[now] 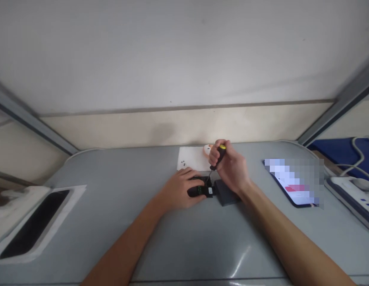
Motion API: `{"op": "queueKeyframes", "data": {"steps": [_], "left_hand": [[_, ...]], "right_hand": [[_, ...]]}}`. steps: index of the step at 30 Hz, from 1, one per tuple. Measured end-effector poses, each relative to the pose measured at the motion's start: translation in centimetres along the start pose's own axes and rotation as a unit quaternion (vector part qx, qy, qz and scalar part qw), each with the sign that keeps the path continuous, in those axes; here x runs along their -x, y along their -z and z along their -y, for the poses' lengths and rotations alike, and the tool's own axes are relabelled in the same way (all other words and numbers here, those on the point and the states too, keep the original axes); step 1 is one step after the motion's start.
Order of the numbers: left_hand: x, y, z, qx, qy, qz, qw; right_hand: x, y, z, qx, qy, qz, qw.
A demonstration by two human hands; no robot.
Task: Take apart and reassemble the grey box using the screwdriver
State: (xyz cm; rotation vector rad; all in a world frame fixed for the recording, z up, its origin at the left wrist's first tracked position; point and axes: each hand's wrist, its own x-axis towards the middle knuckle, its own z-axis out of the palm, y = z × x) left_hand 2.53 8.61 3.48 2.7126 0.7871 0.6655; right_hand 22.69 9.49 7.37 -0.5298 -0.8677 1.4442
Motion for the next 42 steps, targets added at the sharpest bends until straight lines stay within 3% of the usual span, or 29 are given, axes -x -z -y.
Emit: {"op": "queueKeyframes", "data": {"steps": [6, 11, 17, 24, 27, 34, 42], "left_hand": [[-0.1, -0.1, 0.1, -0.008, 0.004, 0.007, 1.000], [0.0, -0.1, 0.1, -0.008, 0.007, 0.002, 1.000], [-0.1, -0.1, 0.2, -0.005, 0.000, 0.007, 1.000], [0.0, -0.1, 0.1, -0.004, 0.004, 0.003, 1.000], [0.0, -0.1, -0.1, -0.002, 0.011, 0.001, 1.000], [0.1, -0.3, -0.1, 0.002, 0.015, 0.000, 1.000], [0.3, -0.6, 0.1, 0.009, 0.007, -0.009, 1.000]], "right_hand": [[0.1, 0.4, 0.2, -0.027, -0.004, 0.004, 1.000], [-0.3, 1.0, 0.2, -0.008, -0.029, 0.042, 0.999], [0.1, 0.1, -0.2, -0.046, -0.021, 0.015, 0.999], [-0.1, 0.8, 0.1, 0.010, 0.004, 0.025, 1.000], [-0.3, 1.0, -0.2, -0.010, -0.016, 0.043, 0.999], [0.0, 0.3, 0.0, -0.049, -0.031, 0.008, 0.998], [-0.3, 1.2, -0.2, -0.036, -0.035, 0.043, 0.998]]}}
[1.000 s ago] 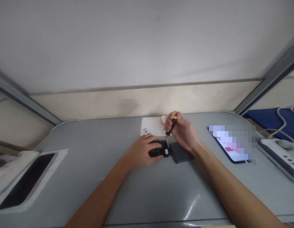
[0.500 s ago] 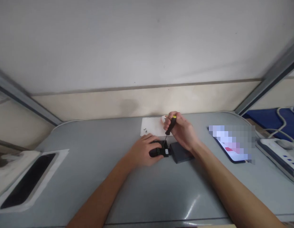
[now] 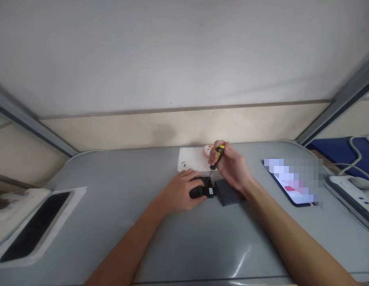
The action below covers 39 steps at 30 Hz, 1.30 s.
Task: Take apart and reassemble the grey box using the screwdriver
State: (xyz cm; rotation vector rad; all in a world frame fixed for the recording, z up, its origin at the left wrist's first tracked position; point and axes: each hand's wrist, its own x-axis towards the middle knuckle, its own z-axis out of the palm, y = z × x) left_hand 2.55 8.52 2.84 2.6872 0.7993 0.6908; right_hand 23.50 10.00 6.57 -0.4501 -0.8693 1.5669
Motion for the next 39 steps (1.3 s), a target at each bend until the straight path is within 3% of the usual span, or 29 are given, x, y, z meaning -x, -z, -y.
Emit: {"op": "queueKeyframes", "data": {"steps": [6, 11, 16, 20, 24, 29, 33, 39], "left_hand": [[0.05, -0.11, 0.12, -0.005, 0.001, 0.003, 1.000], [0.00, -0.01, -0.09, -0.007, -0.003, -0.001, 1.000], [-0.07, 0.12, -0.10, -0.009, -0.005, 0.008, 1.000], [-0.12, 0.20, -0.06, -0.011, -0.008, 0.013, 1.000], [-0.13, 0.24, -0.10, -0.010, -0.008, 0.005, 1.000], [-0.14, 0.30, -0.17, -0.008, -0.008, 0.009, 1.000], [-0.15, 0.31, -0.17, -0.002, -0.003, 0.014, 1.000], [-0.18, 0.18, -0.18, 0.003, -0.003, 0.004, 1.000]], "right_hand": [[0.36, -0.66, -0.03, -0.018, 0.003, -0.028, 0.999], [0.23, -0.23, 0.09, 0.012, 0.020, -0.019, 1.000], [0.14, -0.50, -0.09, -0.010, -0.018, -0.009, 1.000], [0.41, -0.76, -0.13, -0.025, -0.006, -0.021, 0.999], [0.34, -0.37, 0.16, 0.025, 0.015, -0.016, 0.999], [0.13, -0.36, 0.23, 0.026, -0.023, -0.002, 0.999], [0.35, -0.79, 0.01, 0.007, -0.008, -0.029, 1.000], [0.24, -0.26, 0.09, 0.027, 0.007, -0.004, 1.000]]}}
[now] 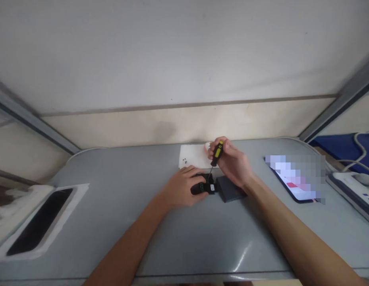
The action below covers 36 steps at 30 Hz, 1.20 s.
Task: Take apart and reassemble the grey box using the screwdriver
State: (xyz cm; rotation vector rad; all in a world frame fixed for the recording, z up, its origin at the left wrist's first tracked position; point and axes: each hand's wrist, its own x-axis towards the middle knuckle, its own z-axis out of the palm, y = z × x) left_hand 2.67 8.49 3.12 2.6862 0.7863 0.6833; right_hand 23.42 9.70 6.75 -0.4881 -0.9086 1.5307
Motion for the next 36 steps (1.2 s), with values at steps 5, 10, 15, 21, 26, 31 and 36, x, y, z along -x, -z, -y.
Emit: {"op": "queueKeyframes", "data": {"steps": [5, 10, 15, 21, 26, 31, 36], "left_hand": [[-0.03, 0.00, -0.03, 0.000, 0.001, 0.001, 1.000], [0.02, 0.11, -0.12, -0.005, 0.002, 0.004, 1.000], [0.13, 0.12, -0.14, -0.007, 0.002, 0.006, 1.000], [0.00, 0.05, -0.08, -0.003, -0.003, 0.000, 1.000], [-0.07, 0.04, -0.07, -0.003, 0.007, 0.002, 1.000], [-0.09, 0.10, -0.11, -0.001, 0.013, 0.005, 1.000], [-0.12, 0.09, -0.16, 0.000, 0.011, 0.002, 1.000]], "right_hand": [[-0.04, -0.31, -0.11, -0.027, -0.019, -0.019, 0.999], [0.21, -0.53, 0.07, -0.012, 0.000, -0.025, 1.000], [-0.01, -0.06, 0.17, 0.000, -0.007, -0.001, 1.000], [0.09, -0.61, 0.02, -0.017, -0.007, -0.034, 0.999], [0.01, -0.26, 0.20, 0.018, 0.012, -0.016, 1.000], [-0.06, -0.18, -0.06, -0.006, -0.020, -0.023, 1.000], [0.04, -0.44, -0.04, -0.003, 0.006, -0.038, 0.999]]}}
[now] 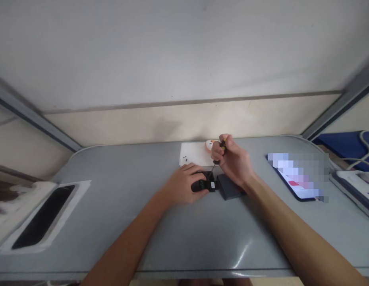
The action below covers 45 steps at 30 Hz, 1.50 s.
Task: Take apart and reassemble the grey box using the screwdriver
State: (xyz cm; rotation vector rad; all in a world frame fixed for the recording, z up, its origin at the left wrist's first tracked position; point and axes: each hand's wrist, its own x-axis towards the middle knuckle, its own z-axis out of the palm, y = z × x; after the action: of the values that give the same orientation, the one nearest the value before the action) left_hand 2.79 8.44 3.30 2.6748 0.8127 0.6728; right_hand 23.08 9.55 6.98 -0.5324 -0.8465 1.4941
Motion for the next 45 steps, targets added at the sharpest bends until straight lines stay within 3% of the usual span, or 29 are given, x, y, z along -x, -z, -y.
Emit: {"op": "queueKeyframes", "data": {"steps": [8, 16, 21, 29, 33, 37, 45], "left_hand": [[0.03, -0.08, 0.11, 0.001, -0.003, -0.001, 1.000], [0.05, -0.18, 0.32, 0.002, -0.004, 0.003, 1.000], [-0.03, -0.11, 0.36, -0.001, -0.013, 0.005, 1.000], [0.07, -0.27, 0.44, -0.011, -0.017, 0.001, 1.000], [0.14, -0.39, 0.57, -0.012, -0.017, 0.000, 1.000], [0.16, -0.43, 0.58, -0.012, -0.012, 0.005, 1.000], [0.08, -0.30, 0.35, -0.010, -0.016, 0.000, 1.000]], "right_hand": [[-0.29, 0.17, 0.16, -0.010, -0.026, 0.012, 1.000], [-0.10, 0.26, 0.18, -0.001, 0.005, 0.017, 1.000], [-0.35, 0.24, 0.10, -0.010, -0.024, 0.007, 1.000], [-0.25, 0.48, 0.01, -0.010, 0.014, 0.016, 1.000], [-0.26, 0.41, 0.10, -0.025, -0.026, 0.033, 0.999], [0.11, -0.21, 0.15, -0.055, -0.019, 0.022, 0.998], [-0.14, 0.33, 0.21, 0.016, -0.006, 0.043, 0.999]]}}
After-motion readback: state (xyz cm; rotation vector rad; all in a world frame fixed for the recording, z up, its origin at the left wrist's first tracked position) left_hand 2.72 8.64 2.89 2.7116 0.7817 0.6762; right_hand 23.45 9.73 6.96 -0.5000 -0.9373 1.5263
